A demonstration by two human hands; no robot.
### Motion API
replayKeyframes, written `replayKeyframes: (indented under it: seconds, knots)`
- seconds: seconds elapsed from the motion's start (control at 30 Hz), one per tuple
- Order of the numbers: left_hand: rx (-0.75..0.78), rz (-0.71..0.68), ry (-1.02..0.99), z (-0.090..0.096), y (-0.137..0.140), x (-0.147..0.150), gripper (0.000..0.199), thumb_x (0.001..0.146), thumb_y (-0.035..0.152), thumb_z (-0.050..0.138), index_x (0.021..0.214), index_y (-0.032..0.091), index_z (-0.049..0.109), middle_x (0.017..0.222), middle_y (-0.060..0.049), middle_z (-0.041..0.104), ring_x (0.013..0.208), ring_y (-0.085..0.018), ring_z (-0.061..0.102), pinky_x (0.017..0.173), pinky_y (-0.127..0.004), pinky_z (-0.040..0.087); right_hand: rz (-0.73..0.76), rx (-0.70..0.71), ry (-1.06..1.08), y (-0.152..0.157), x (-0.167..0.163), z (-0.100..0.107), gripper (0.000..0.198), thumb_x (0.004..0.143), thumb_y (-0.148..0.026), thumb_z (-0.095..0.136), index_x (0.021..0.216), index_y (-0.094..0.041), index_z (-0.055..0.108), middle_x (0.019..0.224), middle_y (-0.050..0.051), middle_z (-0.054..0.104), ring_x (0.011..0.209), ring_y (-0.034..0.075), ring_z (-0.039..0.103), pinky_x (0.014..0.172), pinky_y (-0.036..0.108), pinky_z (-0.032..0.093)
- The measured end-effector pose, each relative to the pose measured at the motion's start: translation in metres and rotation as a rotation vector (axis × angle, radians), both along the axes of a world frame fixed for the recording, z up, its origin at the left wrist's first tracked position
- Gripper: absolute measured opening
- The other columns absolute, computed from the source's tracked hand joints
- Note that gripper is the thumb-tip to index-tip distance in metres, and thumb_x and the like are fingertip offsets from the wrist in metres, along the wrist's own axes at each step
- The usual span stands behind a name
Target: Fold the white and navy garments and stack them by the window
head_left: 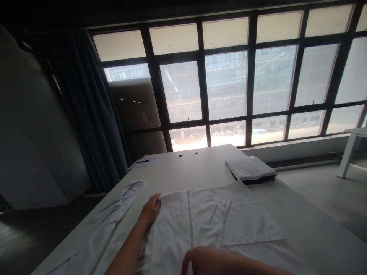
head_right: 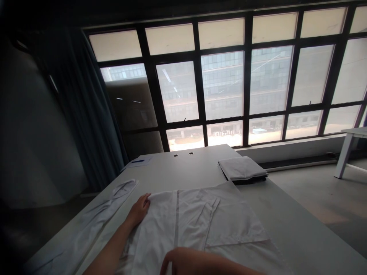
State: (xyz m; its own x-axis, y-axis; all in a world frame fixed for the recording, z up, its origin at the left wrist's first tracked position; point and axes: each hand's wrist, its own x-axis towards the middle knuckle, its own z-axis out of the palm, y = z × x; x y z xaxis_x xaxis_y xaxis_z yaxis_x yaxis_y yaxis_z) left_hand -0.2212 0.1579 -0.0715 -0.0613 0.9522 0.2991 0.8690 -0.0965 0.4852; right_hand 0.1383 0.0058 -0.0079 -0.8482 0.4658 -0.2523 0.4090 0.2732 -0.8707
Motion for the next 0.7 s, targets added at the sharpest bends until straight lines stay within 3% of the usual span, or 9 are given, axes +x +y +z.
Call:
replayKeyframes:
  seconds: [0.17,0.23,0.3,0.37,0.43,0.5,0.6,0.7]
  knots:
    - [-0.012,0.001,0.135,0.000,-0.003,0.001,0.053,0.097,0.041,0.043,0.143,0.015,0.052,0.153,-0.014,0.048,0.143,-0.027,0.042,0.119,-0.040,0.031,-0.420,-0.077,0.023,-0.008,0.037,0.009,0.042,0.074,-0.018,0.053,0.113,-0.026,0.065,0.079,-0.005,0.055,0.057,0.008,0.045,0.053,0.018,0.035]
    - [-0.027,0.007,0.171,0.000,-0.001,0.000,0.055,0.099,0.044,0.039,0.145,0.015,0.050,0.154,-0.013,0.047,0.144,-0.026,0.041,0.118,-0.040,0.031,-0.521,-0.089,0.017,-0.009,0.058,0.017,0.040,0.077,-0.019,0.048,0.113,-0.026,0.062,0.084,-0.004,0.056,0.060,0.009,0.046,0.056,0.019,0.035]
    - [-0.045,0.018,0.201,0.000,0.001,0.000,0.055,0.102,0.044,0.030,0.144,0.015,0.051,0.153,-0.012,0.049,0.143,-0.024,0.042,0.118,-0.038,0.032,-0.508,-0.023,-0.021,-0.013,0.079,0.026,0.043,0.076,-0.021,0.053,0.118,-0.026,0.060,0.093,-0.002,0.061,0.071,0.011,0.054,0.063,0.021,0.040]
    - [-0.068,0.036,0.230,-0.001,0.003,0.000,0.055,0.104,0.040,0.022,0.142,0.016,0.054,0.152,-0.011,0.050,0.143,-0.023,0.042,0.118,-0.037,0.032,-0.406,0.019,-0.071,-0.020,0.095,0.033,0.061,0.073,-0.025,0.064,0.133,-0.027,0.054,0.111,0.002,0.066,0.091,0.018,0.063,0.079,0.026,0.046]
    - [-0.093,0.055,0.263,-0.003,0.005,0.002,0.055,0.104,0.038,0.021,0.142,0.016,0.054,0.153,-0.012,0.049,0.143,-0.023,0.042,0.117,-0.039,0.032,-0.329,0.016,-0.100,-0.029,0.107,0.036,0.078,0.068,-0.027,0.071,0.143,-0.028,0.048,0.131,0.007,0.064,0.117,0.025,0.060,0.098,0.031,0.043]
    - [-0.119,0.069,0.302,-0.004,0.006,0.004,0.053,0.103,0.036,0.025,0.144,0.016,0.052,0.155,-0.013,0.046,0.143,-0.026,0.041,0.116,-0.042,0.033,-0.340,0.026,-0.102,-0.035,0.117,0.033,0.079,0.069,-0.026,0.070,0.145,-0.028,0.049,0.143,0.008,0.058,0.131,0.028,0.052,0.110,0.033,0.036]
    - [-0.158,0.081,0.360,-0.002,0.005,0.006,0.053,0.100,0.035,0.032,0.147,0.015,0.048,0.154,-0.016,0.045,0.141,-0.029,0.042,0.113,-0.045,0.034,-0.459,0.085,-0.044,-0.033,0.134,0.023,0.064,0.079,-0.028,0.061,0.142,-0.030,0.052,0.142,0.005,0.059,0.132,0.025,0.052,0.112,0.034,0.034]
    - [-0.196,0.073,0.405,0.005,0.000,0.002,0.053,0.097,0.037,0.040,0.145,0.018,0.049,0.145,-0.017,0.053,0.131,-0.032,0.050,0.107,-0.047,0.039,-0.583,0.074,0.005,-0.025,0.156,0.014,0.058,0.084,-0.034,0.059,0.141,-0.033,0.051,0.131,0.004,0.064,0.120,0.024,0.059,0.104,0.033,0.042]
